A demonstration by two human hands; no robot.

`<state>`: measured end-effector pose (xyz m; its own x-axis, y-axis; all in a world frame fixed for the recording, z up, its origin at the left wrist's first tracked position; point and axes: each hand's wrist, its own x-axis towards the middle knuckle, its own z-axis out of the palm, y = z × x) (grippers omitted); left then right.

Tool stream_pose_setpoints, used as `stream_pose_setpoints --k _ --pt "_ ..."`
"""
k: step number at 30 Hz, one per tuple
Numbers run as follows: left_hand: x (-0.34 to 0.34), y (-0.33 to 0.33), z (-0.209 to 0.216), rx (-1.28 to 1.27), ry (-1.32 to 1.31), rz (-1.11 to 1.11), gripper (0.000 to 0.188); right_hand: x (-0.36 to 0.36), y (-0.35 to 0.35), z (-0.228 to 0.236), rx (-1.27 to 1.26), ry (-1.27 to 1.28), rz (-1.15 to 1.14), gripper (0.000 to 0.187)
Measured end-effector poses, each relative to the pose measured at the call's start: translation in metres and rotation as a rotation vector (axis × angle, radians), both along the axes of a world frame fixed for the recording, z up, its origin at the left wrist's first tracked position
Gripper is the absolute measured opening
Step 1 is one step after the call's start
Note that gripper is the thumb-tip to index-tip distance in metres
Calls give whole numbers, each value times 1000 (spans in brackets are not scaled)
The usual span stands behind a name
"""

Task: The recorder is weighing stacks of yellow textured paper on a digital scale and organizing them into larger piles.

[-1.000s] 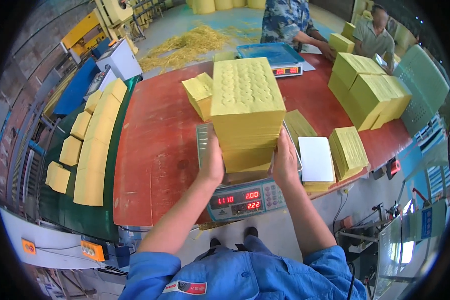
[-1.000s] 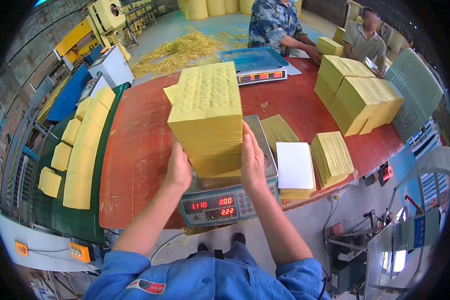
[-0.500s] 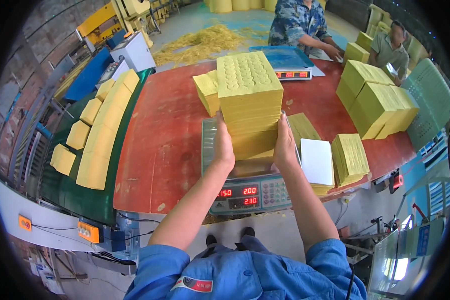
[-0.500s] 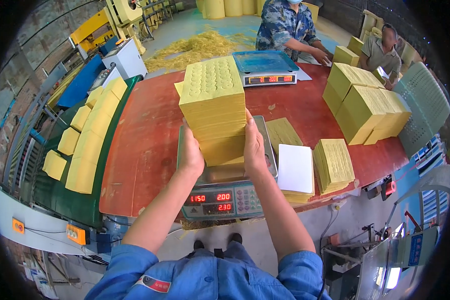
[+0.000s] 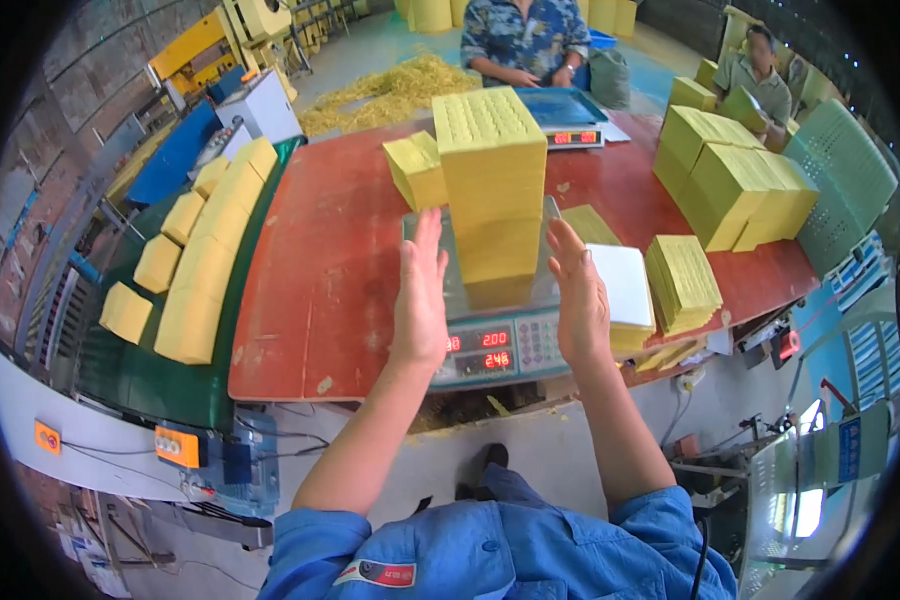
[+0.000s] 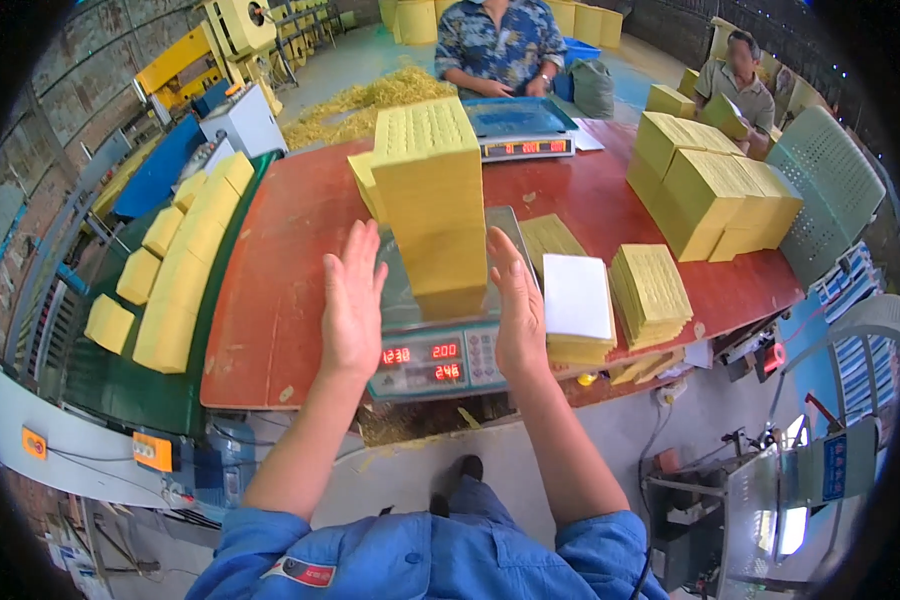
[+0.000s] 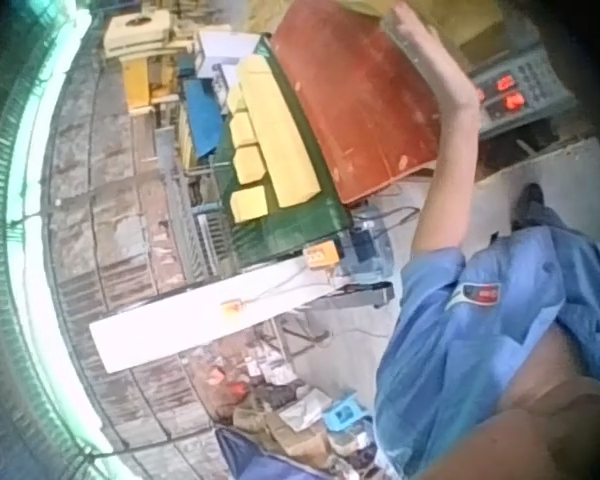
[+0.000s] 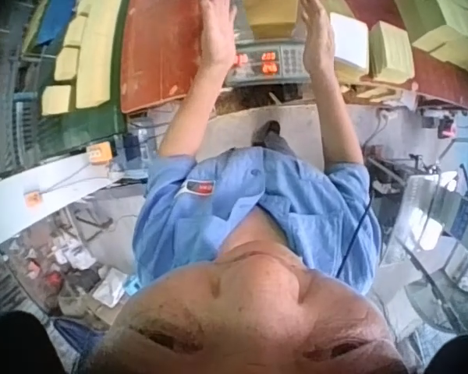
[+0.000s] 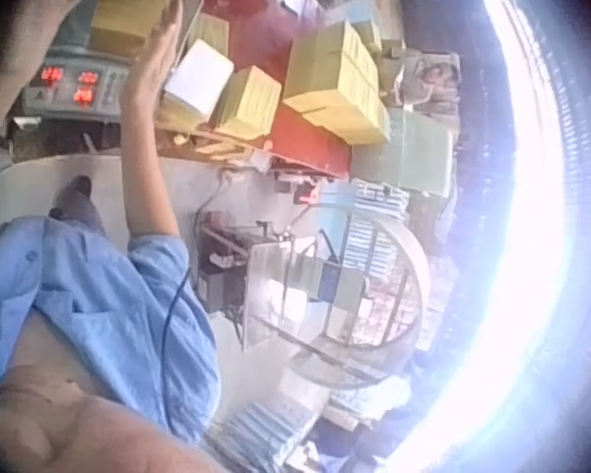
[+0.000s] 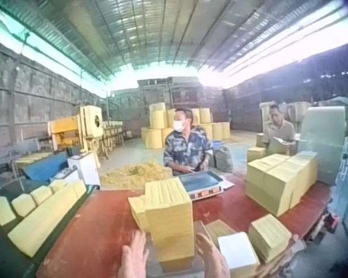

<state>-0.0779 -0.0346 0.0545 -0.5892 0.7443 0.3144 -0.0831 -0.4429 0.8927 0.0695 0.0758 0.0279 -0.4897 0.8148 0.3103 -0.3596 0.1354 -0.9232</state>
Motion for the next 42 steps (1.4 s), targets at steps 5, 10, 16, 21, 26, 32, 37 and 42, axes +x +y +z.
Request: stream_pose_setpoints --k 5,10,16,21,26,32,37,42 --pt "25 -49 -5 39 4 -71 77 28 -47 1 -10 55 19 61" --pt "49 -108 -35 -21 41 12 66 72 -85 -13 -122 170 -15 57" --pt "59 -170 -71 -190 -77 128 57 111 -117 -36 -258 119 -96 52" --pt "60 -180 -81 -236 -150 152 56 113 -120 -44 -308 102 -73 51" --pt "50 -171 -82 -218 -144 136 55 99 -111 -45 -304 86 -61 53" --pt "37 -149 -76 -195 -127 127 54 77 -93 -39 -280 102 -24 53" --pt "23 -110 -43 -195 33 141 42 61 -67 -25 -263 155 12 45" --pt "-8 -48 21 -63 473 168 21 38 -27 23 -11 155 27 35"
